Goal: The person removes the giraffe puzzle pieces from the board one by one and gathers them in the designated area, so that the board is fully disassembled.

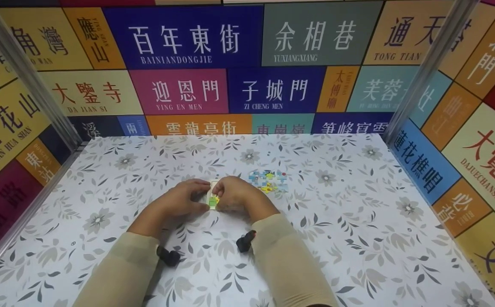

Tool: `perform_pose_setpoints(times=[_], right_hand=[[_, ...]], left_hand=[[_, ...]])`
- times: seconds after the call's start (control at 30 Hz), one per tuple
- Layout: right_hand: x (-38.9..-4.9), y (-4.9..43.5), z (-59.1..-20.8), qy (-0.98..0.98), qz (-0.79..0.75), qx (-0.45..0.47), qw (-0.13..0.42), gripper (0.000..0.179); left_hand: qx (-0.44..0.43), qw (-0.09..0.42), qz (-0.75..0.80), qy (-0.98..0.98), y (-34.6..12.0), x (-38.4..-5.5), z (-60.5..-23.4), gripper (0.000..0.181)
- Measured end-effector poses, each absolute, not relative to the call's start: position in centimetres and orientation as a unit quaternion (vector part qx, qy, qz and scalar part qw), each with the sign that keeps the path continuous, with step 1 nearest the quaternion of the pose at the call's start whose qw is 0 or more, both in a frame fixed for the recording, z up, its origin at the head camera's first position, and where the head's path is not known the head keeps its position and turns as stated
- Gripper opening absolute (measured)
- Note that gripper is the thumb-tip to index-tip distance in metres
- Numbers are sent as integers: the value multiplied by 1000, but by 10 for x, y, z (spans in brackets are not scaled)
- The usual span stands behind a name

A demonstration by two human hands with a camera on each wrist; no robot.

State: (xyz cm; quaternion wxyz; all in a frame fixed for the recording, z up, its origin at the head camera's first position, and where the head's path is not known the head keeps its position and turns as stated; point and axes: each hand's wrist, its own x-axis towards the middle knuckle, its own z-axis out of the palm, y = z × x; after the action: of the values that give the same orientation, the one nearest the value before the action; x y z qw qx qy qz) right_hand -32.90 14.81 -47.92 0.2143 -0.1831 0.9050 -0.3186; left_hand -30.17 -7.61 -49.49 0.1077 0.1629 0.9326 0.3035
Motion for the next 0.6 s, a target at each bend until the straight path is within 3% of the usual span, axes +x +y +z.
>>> perform_pose_setpoints(times=[0.4,0.6], right_hand=[[-324,142,-474,918,-294,-177,197,34],[-325,139,-474,920,-285,-188,195,46]], left_hand=[[164,112,308,930,-76,-303,-495,65],[157,122,307,931,-76,-305,-496,66]])
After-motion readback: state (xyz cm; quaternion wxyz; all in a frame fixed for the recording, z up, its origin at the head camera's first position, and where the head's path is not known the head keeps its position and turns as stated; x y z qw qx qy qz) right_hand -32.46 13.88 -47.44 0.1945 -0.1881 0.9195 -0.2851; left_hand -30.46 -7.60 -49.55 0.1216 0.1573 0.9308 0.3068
